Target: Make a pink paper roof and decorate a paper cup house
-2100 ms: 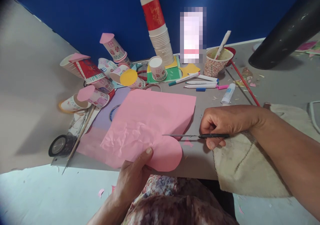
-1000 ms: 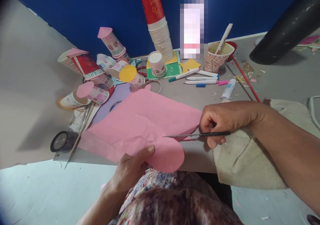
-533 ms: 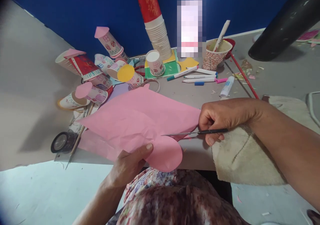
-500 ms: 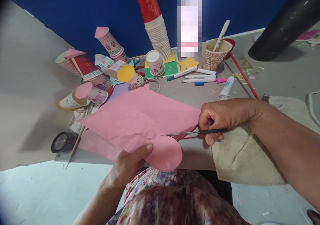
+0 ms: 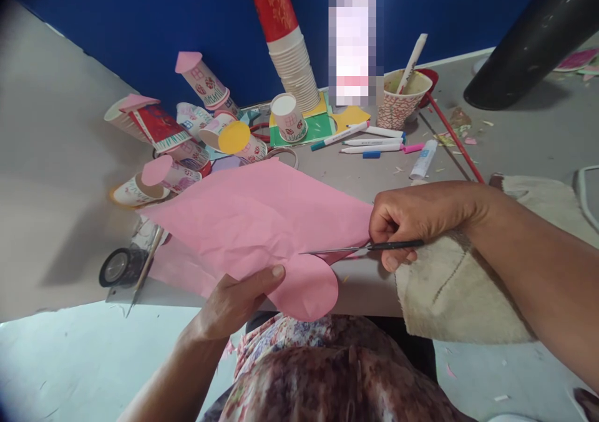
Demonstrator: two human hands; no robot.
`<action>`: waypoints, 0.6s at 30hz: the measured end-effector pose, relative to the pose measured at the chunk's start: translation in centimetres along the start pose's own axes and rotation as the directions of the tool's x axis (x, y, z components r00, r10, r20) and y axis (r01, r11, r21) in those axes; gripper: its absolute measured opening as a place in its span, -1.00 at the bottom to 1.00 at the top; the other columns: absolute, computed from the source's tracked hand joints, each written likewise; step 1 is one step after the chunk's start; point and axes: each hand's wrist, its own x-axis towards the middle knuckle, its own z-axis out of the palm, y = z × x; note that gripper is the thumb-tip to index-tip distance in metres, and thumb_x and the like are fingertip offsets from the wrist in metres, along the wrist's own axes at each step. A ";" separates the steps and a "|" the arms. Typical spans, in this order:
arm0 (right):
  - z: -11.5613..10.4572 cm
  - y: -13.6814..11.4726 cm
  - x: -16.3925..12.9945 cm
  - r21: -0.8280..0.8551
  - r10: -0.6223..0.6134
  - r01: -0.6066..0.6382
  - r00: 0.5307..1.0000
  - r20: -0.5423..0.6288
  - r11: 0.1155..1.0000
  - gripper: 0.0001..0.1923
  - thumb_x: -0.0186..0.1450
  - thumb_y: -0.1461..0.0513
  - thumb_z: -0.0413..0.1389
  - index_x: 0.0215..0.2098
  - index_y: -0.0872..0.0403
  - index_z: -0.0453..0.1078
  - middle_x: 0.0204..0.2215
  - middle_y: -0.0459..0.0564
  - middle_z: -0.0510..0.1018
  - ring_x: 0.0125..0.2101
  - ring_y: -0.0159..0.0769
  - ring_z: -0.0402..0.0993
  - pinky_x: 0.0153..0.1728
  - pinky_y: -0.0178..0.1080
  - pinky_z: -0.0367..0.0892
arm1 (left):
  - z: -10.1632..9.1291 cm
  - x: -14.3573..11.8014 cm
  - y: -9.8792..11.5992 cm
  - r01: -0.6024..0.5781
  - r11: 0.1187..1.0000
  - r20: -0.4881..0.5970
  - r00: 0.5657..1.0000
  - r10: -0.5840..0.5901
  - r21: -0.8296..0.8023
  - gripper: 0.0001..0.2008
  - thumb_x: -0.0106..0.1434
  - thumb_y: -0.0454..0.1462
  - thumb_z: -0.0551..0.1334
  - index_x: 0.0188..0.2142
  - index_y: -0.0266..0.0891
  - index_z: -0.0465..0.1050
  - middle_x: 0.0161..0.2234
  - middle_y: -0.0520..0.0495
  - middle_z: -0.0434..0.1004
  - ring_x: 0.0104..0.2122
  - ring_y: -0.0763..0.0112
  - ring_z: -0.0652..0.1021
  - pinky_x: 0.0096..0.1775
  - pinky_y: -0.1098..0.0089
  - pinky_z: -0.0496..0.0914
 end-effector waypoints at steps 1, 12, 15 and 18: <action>0.0 0.0 0.0 0.004 0.002 -0.002 1.000 -0.001 1.000 -0.50 0.13 -0.09 0.46 -0.54 0.16 0.52 -0.66 -0.20 0.44 -0.57 -0.49 0.24 -0.52 -0.35 0.07 | -0.2 0.1 0.0 -0.014 1.000 -0.001 1.000 0.014 0.018 -0.52 0.19 0.02 0.50 -0.66 -0.14 0.44 -0.66 0.02 0.29 -0.43 0.23 0.47 -0.21 0.24 0.50; 0.1 -0.5 0.0 0.009 -0.007 0.007 1.000 0.013 1.000 -0.46 0.12 -0.12 0.46 -0.58 0.14 0.48 -0.67 -0.21 0.42 -0.58 -0.49 0.24 -0.52 -0.34 0.06 | -0.6 0.5 0.7 -0.011 0.999 0.113 0.994 0.006 0.044 -0.57 0.26 0.04 0.44 -0.55 -0.17 0.45 -0.52 0.02 0.36 -0.44 0.34 0.37 -0.28 0.29 0.39; 0.0 -0.3 0.1 0.009 -0.031 0.031 0.999 0.026 0.999 -0.46 0.13 -0.14 0.45 -0.57 0.13 0.49 -0.68 -0.22 0.40 -0.58 -0.50 0.21 -0.53 -0.34 0.04 | -0.7 0.6 0.9 -0.008 0.998 0.118 0.993 0.001 0.061 -0.60 0.25 0.03 0.45 -0.51 -0.18 0.51 -0.47 -0.03 0.46 -0.38 0.28 0.46 -0.21 0.26 0.46; -0.1 0.1 0.2 0.012 -0.046 0.045 0.998 0.035 0.999 -0.48 0.17 -0.14 0.44 -0.55 0.12 0.52 -0.66 -0.18 0.45 -0.59 -0.49 0.21 -0.54 -0.33 0.04 | -0.9 0.9 0.9 0.006 0.999 0.139 0.990 -0.013 0.050 -0.62 0.24 0.04 0.45 -0.43 -0.21 0.57 -0.40 -0.08 0.54 -0.33 0.22 0.52 -0.16 0.22 0.49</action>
